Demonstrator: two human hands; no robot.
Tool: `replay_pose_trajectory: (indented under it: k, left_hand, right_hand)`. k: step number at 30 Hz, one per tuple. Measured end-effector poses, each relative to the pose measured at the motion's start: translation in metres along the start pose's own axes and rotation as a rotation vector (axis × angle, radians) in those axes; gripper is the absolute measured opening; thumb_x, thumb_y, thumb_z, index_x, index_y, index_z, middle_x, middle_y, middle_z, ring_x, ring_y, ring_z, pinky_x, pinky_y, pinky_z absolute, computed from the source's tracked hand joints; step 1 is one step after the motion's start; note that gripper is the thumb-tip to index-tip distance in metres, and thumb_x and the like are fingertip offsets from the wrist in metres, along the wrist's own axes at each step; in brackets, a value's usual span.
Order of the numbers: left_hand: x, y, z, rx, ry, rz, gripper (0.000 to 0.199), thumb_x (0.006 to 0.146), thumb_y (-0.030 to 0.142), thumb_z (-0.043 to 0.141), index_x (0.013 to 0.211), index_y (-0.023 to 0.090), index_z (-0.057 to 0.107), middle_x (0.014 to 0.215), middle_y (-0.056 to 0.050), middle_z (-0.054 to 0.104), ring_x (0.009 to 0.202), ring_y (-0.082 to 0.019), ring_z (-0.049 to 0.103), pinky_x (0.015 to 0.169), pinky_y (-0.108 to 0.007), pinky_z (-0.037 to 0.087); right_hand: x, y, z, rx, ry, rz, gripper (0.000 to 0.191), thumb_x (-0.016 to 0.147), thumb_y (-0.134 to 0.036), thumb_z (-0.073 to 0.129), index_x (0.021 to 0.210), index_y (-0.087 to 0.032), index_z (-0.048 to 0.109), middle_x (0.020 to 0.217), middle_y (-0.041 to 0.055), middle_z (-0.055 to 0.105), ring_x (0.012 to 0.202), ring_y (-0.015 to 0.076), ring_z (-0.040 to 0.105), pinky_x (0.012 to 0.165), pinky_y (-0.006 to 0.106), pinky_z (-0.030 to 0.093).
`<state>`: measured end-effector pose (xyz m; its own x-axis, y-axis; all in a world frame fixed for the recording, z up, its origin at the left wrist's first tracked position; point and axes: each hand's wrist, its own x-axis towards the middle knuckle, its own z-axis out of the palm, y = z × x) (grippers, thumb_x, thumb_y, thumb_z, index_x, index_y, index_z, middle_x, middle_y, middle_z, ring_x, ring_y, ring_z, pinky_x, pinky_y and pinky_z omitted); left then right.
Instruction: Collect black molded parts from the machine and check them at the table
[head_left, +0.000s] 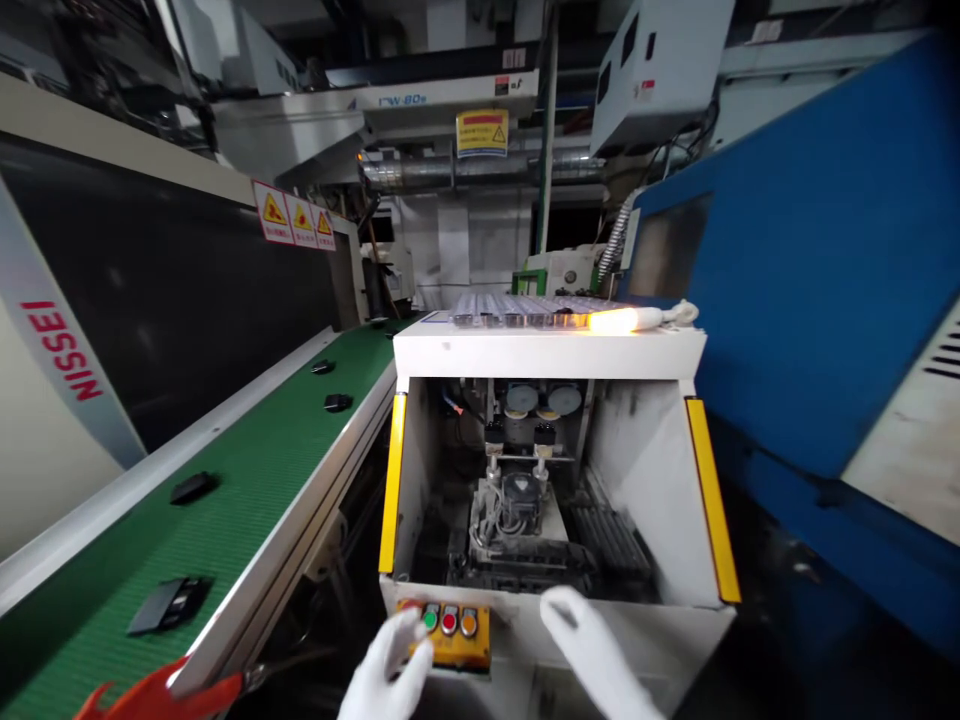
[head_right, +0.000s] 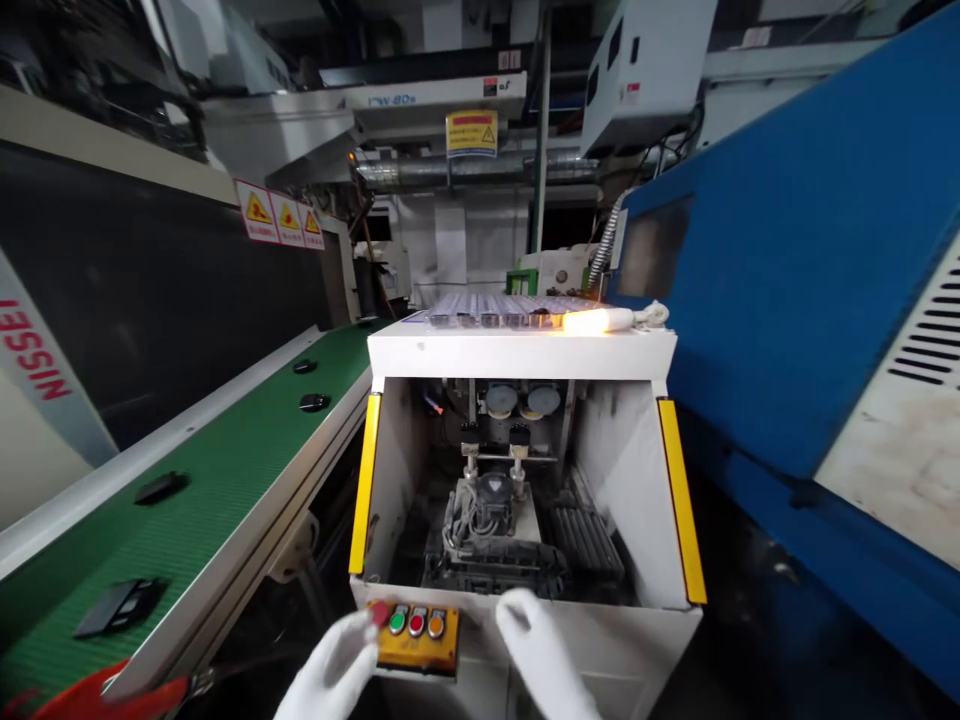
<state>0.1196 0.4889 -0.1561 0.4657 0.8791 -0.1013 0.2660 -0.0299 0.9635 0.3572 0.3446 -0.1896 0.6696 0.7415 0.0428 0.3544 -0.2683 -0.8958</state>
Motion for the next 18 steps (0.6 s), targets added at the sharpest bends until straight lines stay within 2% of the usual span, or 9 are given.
replay_pose_trajectory:
  k: [3, 7, 10, 12, 15, 18]
  left_hand:
    - [0.068, 0.023, 0.032, -0.055, 0.029, 0.165, 0.055, 0.069, 0.045, 0.07, 0.116, 0.02, 0.057, 0.12, -0.011, 0.068, 0.119, -0.027, 0.06, 0.108, -0.037, 0.045]
    - [0.132, 0.075, 0.076, 0.077, 0.059, 0.281, 0.057, 0.076, 0.039, 0.068, 0.127, 0.019, 0.05, 0.13, -0.012, 0.061, 0.126, -0.026, 0.054, 0.112, -0.039, 0.039]
    - [0.171, 0.109, 0.111, 0.125, 0.088, 0.296, 0.068, 0.076, 0.036, 0.071, 0.134, 0.017, 0.044, 0.138, -0.014, 0.055, 0.131, -0.027, 0.049, 0.113, -0.037, 0.036]
    - [0.199, 0.123, 0.135, 0.134, 0.121, 0.291, 0.075, 0.075, 0.037, 0.072, 0.138, 0.016, 0.039, 0.143, -0.014, 0.05, 0.133, -0.028, 0.046, 0.113, -0.037, 0.036]
    - [0.24, 0.131, 0.171, 0.144, 0.176, 0.24, 0.083, 0.074, 0.043, 0.073, 0.142, 0.017, 0.032, 0.145, -0.013, 0.048, 0.132, -0.029, 0.048, 0.112, -0.037, 0.038]
    - [0.268, 0.132, 0.2, 0.122, 0.224, 0.187, 0.093, 0.072, 0.048, 0.075, 0.145, 0.019, 0.025, 0.142, -0.014, 0.051, 0.128, -0.028, 0.052, 0.107, -0.035, 0.042]
  right_hand:
    - [0.05, -0.004, -0.025, 0.116, 0.246, 0.022, 0.043, 0.075, -0.05, 0.059, 0.102, -0.017, 0.062, 0.104, 0.0113, 0.071, 0.103, 0.0257, 0.065, 0.097, 0.037, 0.049]
    - [0.116, -0.012, -0.057, 0.015, 0.414, 0.023, 0.068, 0.069, -0.053, 0.066, 0.121, -0.011, 0.055, 0.123, 0.0182, 0.063, 0.116, 0.027, 0.059, 0.103, 0.038, 0.044]
    - [0.167, -0.015, -0.073, -0.051, 0.46, -0.017, 0.079, 0.067, -0.055, 0.069, 0.13, -0.01, 0.05, 0.132, 0.0192, 0.058, 0.121, 0.0282, 0.056, 0.106, 0.04, 0.042]
    - [0.202, -0.016, -0.08, -0.079, 0.472, -0.035, 0.086, 0.066, -0.058, 0.069, 0.134, -0.01, 0.047, 0.135, 0.0201, 0.055, 0.125, 0.0298, 0.053, 0.107, 0.041, 0.041]
    - [0.249, -0.017, -0.083, -0.089, 0.444, -0.006, 0.098, 0.064, -0.062, 0.07, 0.14, -0.008, 0.041, 0.139, 0.0228, 0.051, 0.127, 0.032, 0.05, 0.107, 0.042, 0.04]
    - [0.283, -0.018, -0.079, -0.056, 0.379, 0.022, 0.101, 0.061, -0.061, 0.072, 0.14, -0.008, 0.041, 0.136, 0.0231, 0.054, 0.125, 0.0327, 0.053, 0.105, 0.041, 0.042]
